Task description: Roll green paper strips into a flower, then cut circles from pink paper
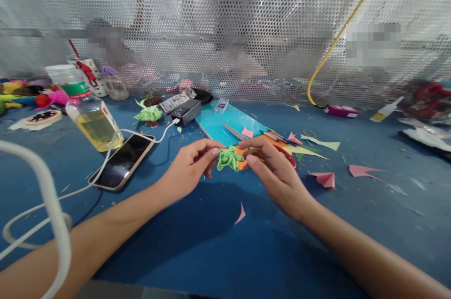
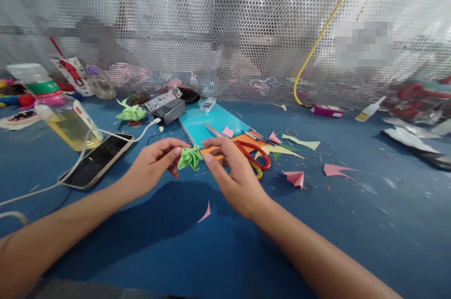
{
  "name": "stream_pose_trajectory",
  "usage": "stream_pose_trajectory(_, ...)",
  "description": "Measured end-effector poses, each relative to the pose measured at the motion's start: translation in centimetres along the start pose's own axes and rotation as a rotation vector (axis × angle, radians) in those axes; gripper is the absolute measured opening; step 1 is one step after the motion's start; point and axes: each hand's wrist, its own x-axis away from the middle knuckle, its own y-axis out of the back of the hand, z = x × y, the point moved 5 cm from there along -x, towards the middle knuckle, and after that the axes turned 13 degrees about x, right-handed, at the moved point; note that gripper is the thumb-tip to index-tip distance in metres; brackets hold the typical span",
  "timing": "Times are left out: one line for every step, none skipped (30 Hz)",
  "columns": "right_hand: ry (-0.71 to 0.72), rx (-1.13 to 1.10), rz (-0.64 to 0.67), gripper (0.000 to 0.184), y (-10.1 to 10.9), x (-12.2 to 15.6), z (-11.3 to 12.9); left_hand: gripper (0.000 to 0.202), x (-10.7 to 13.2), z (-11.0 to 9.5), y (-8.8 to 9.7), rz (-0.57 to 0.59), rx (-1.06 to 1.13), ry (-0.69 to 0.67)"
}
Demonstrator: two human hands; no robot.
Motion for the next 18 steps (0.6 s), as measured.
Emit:
stream_pose_trajectory(0.006,-0.006,0.017,0.022,-0.1,0.1,0.1,0.022,0.0,-0.1,0.1,-0.006,-0.022,-0.022)
stream_pose_trajectory(0.010,-0.008,0.029,0.023,-0.2,0.1,0.2,0.022,0.1,-0.2,0.2,-0.013,-0.043,-0.056)
stream_pose_trajectory(0.013,-0.006,0.036,0.026,-0.3,0.1,0.2,0.023,0.2,-0.4,0.3,-0.018,-0.061,-0.100)
stream_pose_trajectory(0.015,-0.004,0.037,0.030,-0.5,0.1,0.2,0.022,0.3,-0.6,0.4,-0.021,-0.074,-0.149)
stream_pose_trajectory(0.017,-0.002,0.032,0.035,-0.5,0.1,0.1,0.021,0.4,-0.9,0.4,-0.021,-0.083,-0.197)
stream_pose_trajectory(0.020,-0.005,0.024,0.037,-0.6,0.0,0.1,0.019,0.4,-1.1,0.3,-0.018,-0.089,-0.241)
stream_pose_trajectory(0.022,-0.014,0.012,0.037,-0.7,0.0,0.0,0.018,0.5,-1.2,0.3,-0.012,-0.094,-0.275)
stream_pose_trajectory(0.023,-0.025,0.004,0.036,-0.7,-0.1,0.0,0.017,0.6,-1.4,0.2,-0.006,-0.099,-0.300)
stream_pose_trajectory(0.024,-0.034,-0.003,0.033,-0.8,-0.1,-0.1,0.016,0.7,-1.5,0.1,-0.003,-0.104,-0.319)
stream_pose_trajectory(0.024,-0.042,-0.014,0.031,-0.8,-0.2,-0.1,0.015,0.7,-1.6,0.0,-0.002,-0.109,-0.332)
stream_pose_trajectory(0.023,-0.048,-0.023,0.029,-0.8,-0.2,-0.2,0.015,0.8,-1.6,0.0,-0.005,-0.113,-0.339)
stream_pose_trajectory(0.020,-0.055,-0.031,0.028,-0.7,-0.2,-0.3,0.015,0.8,-1.7,-0.1,-0.010,-0.118,-0.340)
stream_pose_trajectory(0.014,-0.064,-0.038,0.027,-0.7,-0.3,-0.3,0.017,0.9,-1.7,-0.1,-0.018,-0.125,-0.335)
stream_pose_trajectory(0.005,-0.076,-0.044,0.026,-0.7,-0.3,-0.4,0.018,0.9,-1.7,-0.1,-0.028,-0.135,-0.328)
stream_pose_trajectory(-0.004,-0.085,-0.050,0.025,-0.7,-0.4,-0.5,0.020,0.9,-1.7,-0.1,-0.037,-0.149,-0.318)
stream_pose_trajectory(-0.015,-0.088,-0.057,0.024,-0.6,-0.4,-0.7,0.020,0.9,-1.7,-0.1,-0.045,-0.167,-0.311)
stream_pose_trajectory(-0.026,-0.083,-0.067,0.022,-0.6,-0.5,-0.8,0.020,0.9,-1.7,-0.1,-0.052,-0.187,-0.306)
stream_pose_trajectory(-0.036,-0.070,-0.081,0.021,-0.5,-0.5,-0.9,0.020,0.9,-1.7,-0.1,-0.061,-0.208,-0.302)
